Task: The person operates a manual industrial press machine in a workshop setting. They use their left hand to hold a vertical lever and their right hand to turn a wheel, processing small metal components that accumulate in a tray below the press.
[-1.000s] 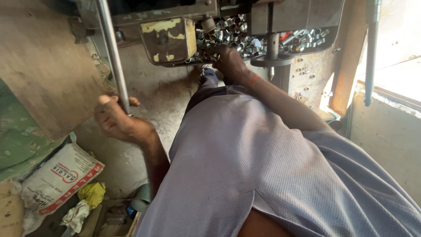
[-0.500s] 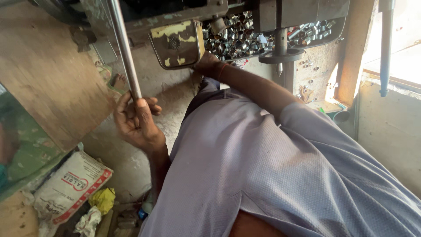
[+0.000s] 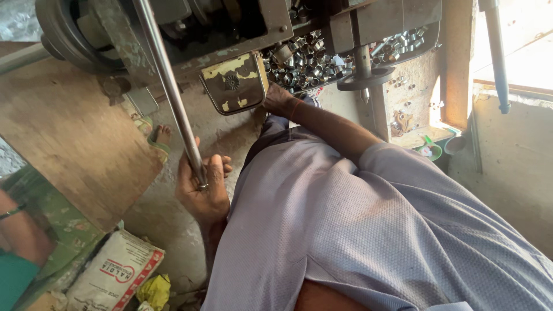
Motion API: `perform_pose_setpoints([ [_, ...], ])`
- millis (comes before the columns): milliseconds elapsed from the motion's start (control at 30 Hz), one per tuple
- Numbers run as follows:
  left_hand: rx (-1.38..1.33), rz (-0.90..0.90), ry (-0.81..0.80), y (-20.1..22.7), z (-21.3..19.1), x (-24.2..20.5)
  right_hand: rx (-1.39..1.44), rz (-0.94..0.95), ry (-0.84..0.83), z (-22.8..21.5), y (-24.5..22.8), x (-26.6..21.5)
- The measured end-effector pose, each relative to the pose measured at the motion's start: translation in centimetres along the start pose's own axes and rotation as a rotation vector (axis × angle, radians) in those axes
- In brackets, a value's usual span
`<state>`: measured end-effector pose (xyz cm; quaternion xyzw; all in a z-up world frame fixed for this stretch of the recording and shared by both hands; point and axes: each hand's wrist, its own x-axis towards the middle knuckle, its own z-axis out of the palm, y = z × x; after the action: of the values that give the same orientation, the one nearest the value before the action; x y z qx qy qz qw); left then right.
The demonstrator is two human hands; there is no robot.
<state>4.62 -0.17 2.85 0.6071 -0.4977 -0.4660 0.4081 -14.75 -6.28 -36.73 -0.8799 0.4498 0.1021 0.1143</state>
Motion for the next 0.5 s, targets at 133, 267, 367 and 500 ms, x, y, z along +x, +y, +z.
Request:
perform_pose_setpoints([
  [133,0.019,0.004,-0.03,0.2,-0.2,0.1,0.104,0.073,0.101,-0.7,0.6,0.5],
  [267,0.009,0.028,-0.058,0.0,-0.5,0.2,0.001,0.031,0.283,-2.7,0.6,-1.0],
  [367,0.013,0.037,-0.07,0.0,-0.8,0.4,-0.074,-0.012,0.36,-4.7,0.2,-5.1],
  [500,0.029,0.039,-0.048,-0.1,-1.3,0.9,0.584,0.089,0.438,-6.5,-1.0,-13.7],
])
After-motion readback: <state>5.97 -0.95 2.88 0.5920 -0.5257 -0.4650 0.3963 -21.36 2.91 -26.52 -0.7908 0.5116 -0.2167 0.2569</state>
